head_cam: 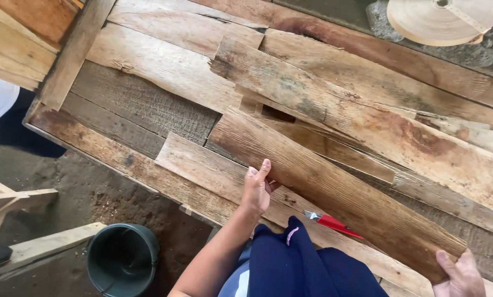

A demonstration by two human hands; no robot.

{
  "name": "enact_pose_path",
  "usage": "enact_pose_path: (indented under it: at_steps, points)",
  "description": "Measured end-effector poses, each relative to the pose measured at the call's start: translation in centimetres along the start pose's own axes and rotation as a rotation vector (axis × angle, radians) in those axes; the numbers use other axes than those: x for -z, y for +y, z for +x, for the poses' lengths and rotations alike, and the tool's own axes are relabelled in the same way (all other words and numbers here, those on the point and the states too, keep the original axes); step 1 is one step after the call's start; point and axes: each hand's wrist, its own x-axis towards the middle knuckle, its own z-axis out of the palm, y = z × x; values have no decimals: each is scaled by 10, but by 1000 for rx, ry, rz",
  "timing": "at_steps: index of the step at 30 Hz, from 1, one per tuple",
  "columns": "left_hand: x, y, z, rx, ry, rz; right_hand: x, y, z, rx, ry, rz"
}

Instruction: Cutting and fitting thin wood veneer sheets onto a wooden surface using a utility knife.

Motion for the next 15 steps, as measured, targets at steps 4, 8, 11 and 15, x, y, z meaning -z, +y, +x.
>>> enact_pose_path:
  at_steps: [4,8,11,15]
  points:
    - [17,49,13,12,55,74,-51,-4,-22,37,214,-526]
    - [52,129,36,-39,77,213,-134,10,-5,3,-47,9]
    - [107,168,75,-148,-182,623,-205,1,-5,62,-66,48]
    - [154,183,106,-1255,-372,1887,-301,-13,-2,66,-124,33]
